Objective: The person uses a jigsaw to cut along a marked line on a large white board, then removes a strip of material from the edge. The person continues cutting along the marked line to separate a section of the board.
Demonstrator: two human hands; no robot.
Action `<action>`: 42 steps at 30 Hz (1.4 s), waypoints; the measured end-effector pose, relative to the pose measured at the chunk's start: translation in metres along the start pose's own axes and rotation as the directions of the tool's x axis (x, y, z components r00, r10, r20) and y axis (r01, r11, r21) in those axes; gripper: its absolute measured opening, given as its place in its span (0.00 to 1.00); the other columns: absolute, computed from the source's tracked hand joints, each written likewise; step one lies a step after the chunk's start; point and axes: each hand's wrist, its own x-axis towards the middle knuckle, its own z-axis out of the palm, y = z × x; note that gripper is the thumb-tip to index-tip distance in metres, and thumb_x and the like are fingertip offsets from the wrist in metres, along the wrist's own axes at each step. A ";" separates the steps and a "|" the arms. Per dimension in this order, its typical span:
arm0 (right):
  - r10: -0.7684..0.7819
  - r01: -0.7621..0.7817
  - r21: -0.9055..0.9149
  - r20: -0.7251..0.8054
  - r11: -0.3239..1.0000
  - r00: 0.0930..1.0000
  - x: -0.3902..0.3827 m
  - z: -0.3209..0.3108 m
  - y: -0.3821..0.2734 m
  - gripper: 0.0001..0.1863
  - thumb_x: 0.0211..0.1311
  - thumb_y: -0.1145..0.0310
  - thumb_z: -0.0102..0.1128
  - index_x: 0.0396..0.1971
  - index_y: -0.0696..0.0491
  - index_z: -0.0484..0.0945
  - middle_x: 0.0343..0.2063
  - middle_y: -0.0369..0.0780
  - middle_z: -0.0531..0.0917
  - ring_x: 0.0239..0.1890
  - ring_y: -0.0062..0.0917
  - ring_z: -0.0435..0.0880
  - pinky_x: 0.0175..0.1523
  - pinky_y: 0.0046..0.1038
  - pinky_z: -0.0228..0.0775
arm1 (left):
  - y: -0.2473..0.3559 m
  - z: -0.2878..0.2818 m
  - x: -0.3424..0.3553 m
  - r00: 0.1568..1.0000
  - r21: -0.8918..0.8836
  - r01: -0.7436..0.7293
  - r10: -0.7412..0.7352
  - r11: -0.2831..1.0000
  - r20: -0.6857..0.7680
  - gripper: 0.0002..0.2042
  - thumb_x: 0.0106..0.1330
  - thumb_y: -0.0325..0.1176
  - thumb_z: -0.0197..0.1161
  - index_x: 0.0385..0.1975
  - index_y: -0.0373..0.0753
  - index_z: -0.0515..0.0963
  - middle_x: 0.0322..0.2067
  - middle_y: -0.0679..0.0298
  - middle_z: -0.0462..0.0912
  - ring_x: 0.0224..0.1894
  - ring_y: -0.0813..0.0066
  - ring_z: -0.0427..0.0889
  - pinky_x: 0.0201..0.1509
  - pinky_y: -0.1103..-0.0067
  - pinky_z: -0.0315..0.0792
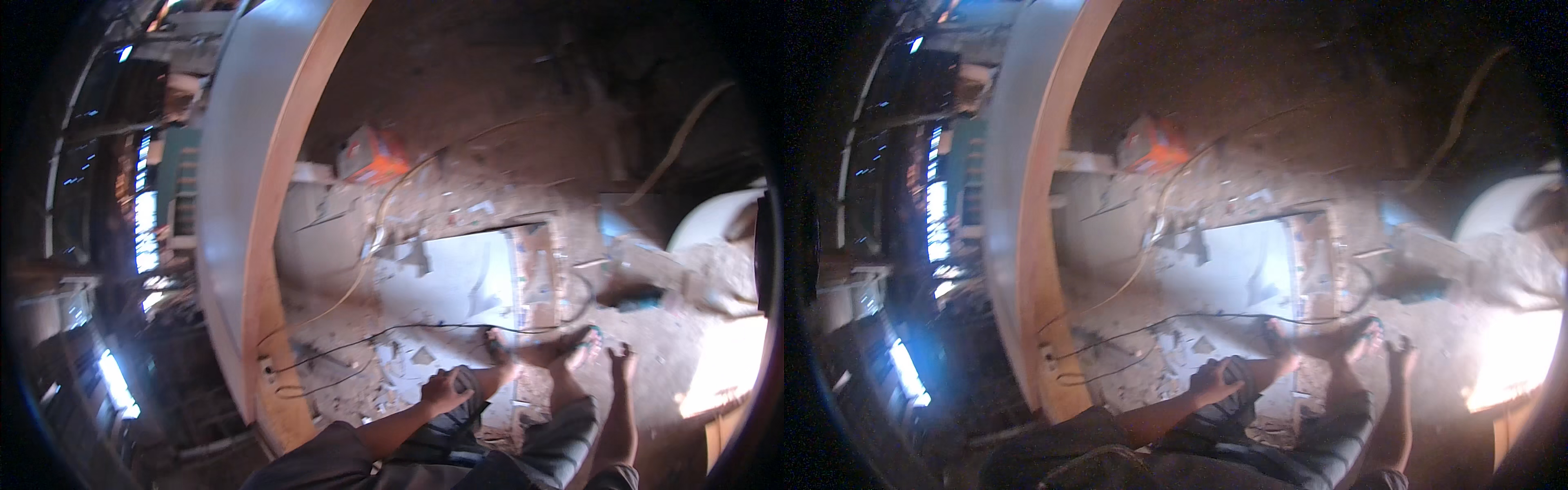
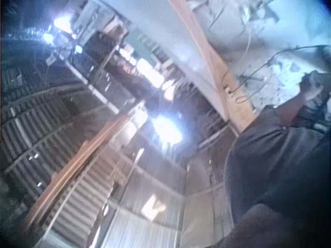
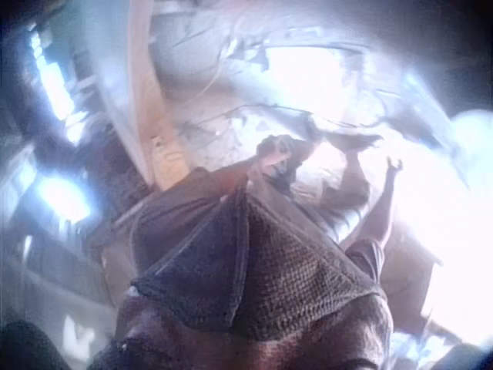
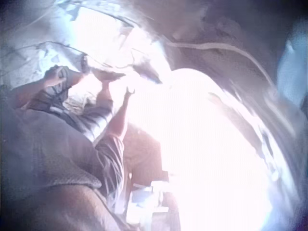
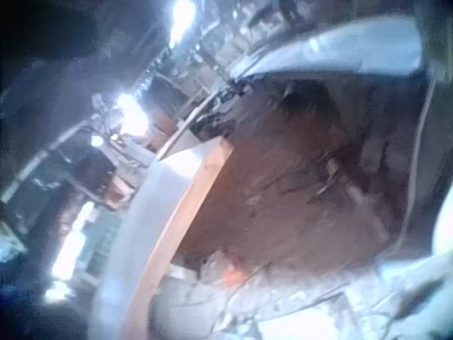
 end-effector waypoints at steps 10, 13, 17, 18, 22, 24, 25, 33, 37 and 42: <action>0.243 -0.239 0.340 0.033 0.910 0.970 -0.215 -0.237 -0.064 0.32 0.54 0.52 0.80 0.57 0.53 0.85 0.49 0.52 0.89 0.51 0.40 0.90 0.56 0.37 0.83 | 0.016 -0.078 -0.040 0.977 -0.157 -0.196 0.179 0.968 -0.114 0.45 0.55 0.66 0.72 0.68 0.42 0.73 0.65 0.43 0.75 0.67 0.41 0.74 0.68 0.53 0.72; 0.286 -0.230 0.388 -0.091 0.892 0.954 -0.248 -0.276 -0.068 0.32 0.56 0.52 0.79 0.57 0.54 0.85 0.48 0.52 0.89 0.50 0.40 0.90 0.56 0.36 0.82 | 0.007 -0.111 -0.052 0.983 -0.112 -0.161 0.149 0.981 -0.109 0.41 0.56 0.63 0.73 0.65 0.41 0.77 0.62 0.45 0.78 0.67 0.45 0.74 0.68 0.55 0.72; 0.291 -0.132 0.552 -0.211 0.824 0.933 -0.280 -0.313 -0.086 0.30 0.58 0.53 0.78 0.57 0.55 0.85 0.47 0.52 0.90 0.49 0.40 0.90 0.55 0.37 0.82 | -0.034 -0.146 -0.066 0.984 -0.012 -0.117 0.114 0.993 -0.136 0.38 0.56 0.62 0.74 0.59 0.39 0.81 0.56 0.44 0.83 0.59 0.44 0.81 0.63 0.57 0.77; 0.286 -0.096 0.578 -0.248 0.811 0.926 -0.283 -0.322 -0.090 0.29 0.59 0.54 0.78 0.56 0.55 0.85 0.47 0.52 0.90 0.49 0.40 0.90 0.55 0.37 0.82 | -0.048 -0.152 -0.071 0.982 -0.033 -0.139 0.133 0.990 -0.135 0.37 0.55 0.63 0.74 0.55 0.38 0.83 0.51 0.46 0.85 0.55 0.44 0.83 0.60 0.57 0.78; 0.235 0.048 0.536 -0.447 0.843 0.863 -0.290 -0.380 -0.104 0.27 0.60 0.53 0.76 0.52 0.56 0.87 0.47 0.52 0.90 0.50 0.39 0.89 0.56 0.37 0.80 | -0.074 -0.158 -0.071 0.978 -0.069 -0.145 0.132 0.987 -0.163 0.37 0.55 0.63 0.74 0.54 0.37 0.83 0.50 0.45 0.85 0.55 0.44 0.84 0.60 0.57 0.78; 0.173 0.174 0.516 -0.555 0.838 0.814 -0.287 -0.420 -0.112 0.25 0.62 0.52 0.72 0.48 0.58 0.88 0.47 0.49 0.90 0.51 0.40 0.89 0.58 0.36 0.79 | -0.075 -0.155 -0.072 0.977 -0.090 -0.146 0.130 0.985 -0.167 0.37 0.56 0.64 0.74 0.54 0.37 0.83 0.50 0.45 0.85 0.55 0.44 0.84 0.60 0.57 0.78; 0.096 0.288 0.425 -0.684 0.858 0.723 -0.280 -0.446 -0.121 0.21 0.63 0.56 0.76 0.47 0.57 0.88 0.28 0.41 0.89 0.30 0.24 0.84 0.39 0.30 0.76 | -0.073 -0.156 -0.072 0.977 -0.099 -0.144 0.125 0.985 -0.173 0.36 0.56 0.64 0.74 0.54 0.37 0.83 0.50 0.45 0.85 0.55 0.44 0.84 0.60 0.57 0.78; -0.130 0.843 0.332 -0.899 0.424 0.419 -0.254 -0.776 -0.258 0.13 0.71 0.66 0.68 0.47 0.59 0.88 0.42 0.40 0.91 0.45 0.21 0.88 0.53 0.27 0.78 | -0.008 -0.151 -0.101 0.975 -0.232 -0.125 0.077 0.965 -0.208 0.36 0.57 0.65 0.73 0.51 0.35 0.84 0.49 0.44 0.86 0.55 0.43 0.84 0.60 0.57 0.78; -0.384 0.865 -0.143 -0.922 0.481 0.061 -0.236 -0.942 -0.352 0.15 0.69 0.64 0.73 0.52 0.53 0.88 0.46 0.36 0.90 0.45 0.19 0.87 0.53 0.24 0.78 | 0.016 -0.133 -0.117 0.971 -0.305 -0.134 0.064 0.943 -0.230 0.36 0.58 0.65 0.73 0.50 0.35 0.85 0.48 0.43 0.87 0.54 0.43 0.85 0.60 0.57 0.78; -0.665 0.950 -0.061 -0.728 0.305 0.166 -0.146 -1.070 -0.420 0.24 0.70 0.70 0.66 0.65 0.48 0.78 0.50 0.35 0.86 0.41 0.21 0.86 0.36 0.23 0.81 | 0.034 -0.099 -0.134 0.959 -0.386 -0.192 0.089 0.902 -0.268 0.36 0.59 0.66 0.73 0.49 0.34 0.85 0.48 0.42 0.87 0.54 0.43 0.85 0.60 0.57 0.78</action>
